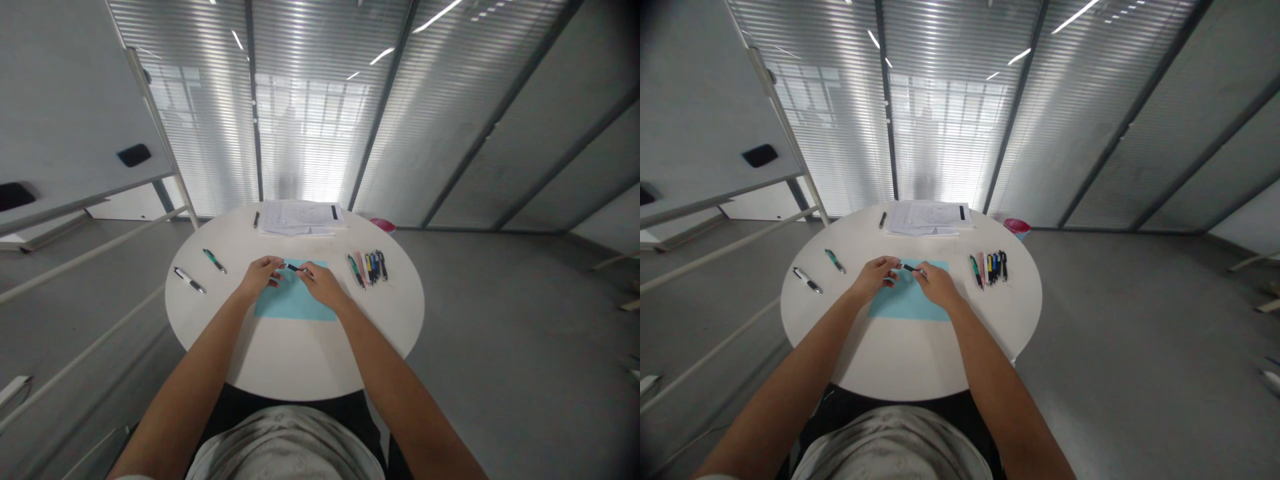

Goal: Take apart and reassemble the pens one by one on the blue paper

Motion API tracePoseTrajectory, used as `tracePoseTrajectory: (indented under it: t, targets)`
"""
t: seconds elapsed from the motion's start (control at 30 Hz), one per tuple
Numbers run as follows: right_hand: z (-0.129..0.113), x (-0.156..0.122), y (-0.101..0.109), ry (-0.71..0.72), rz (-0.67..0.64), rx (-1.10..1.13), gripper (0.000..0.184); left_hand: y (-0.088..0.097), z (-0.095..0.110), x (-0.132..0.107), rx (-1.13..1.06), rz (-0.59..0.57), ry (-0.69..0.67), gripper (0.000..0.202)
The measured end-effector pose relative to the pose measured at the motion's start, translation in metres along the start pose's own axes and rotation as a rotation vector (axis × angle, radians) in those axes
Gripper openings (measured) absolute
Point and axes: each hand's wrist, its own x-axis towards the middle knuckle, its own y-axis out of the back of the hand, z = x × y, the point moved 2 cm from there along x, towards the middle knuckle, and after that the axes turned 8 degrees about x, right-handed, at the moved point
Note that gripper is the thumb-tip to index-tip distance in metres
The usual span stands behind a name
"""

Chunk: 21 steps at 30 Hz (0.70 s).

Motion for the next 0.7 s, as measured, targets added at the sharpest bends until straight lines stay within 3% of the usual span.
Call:
tracePoseTrajectory:
  t: [0.37, 0.7]
  targets:
    - [0.0027, 0.0, -0.0009, -0.001, 0.067, -0.084, 0.02, 0.0014, -0.0045, 0.0029, 0.008, 0.011, -0.005, 0.036]
    - [0.0048, 0.0005, -0.0015, 0.067, 0.081, 0.005, 0.016, -0.0013, -0.0014, -0.0003, 0.034, -0.025, -0.007, 0.039]
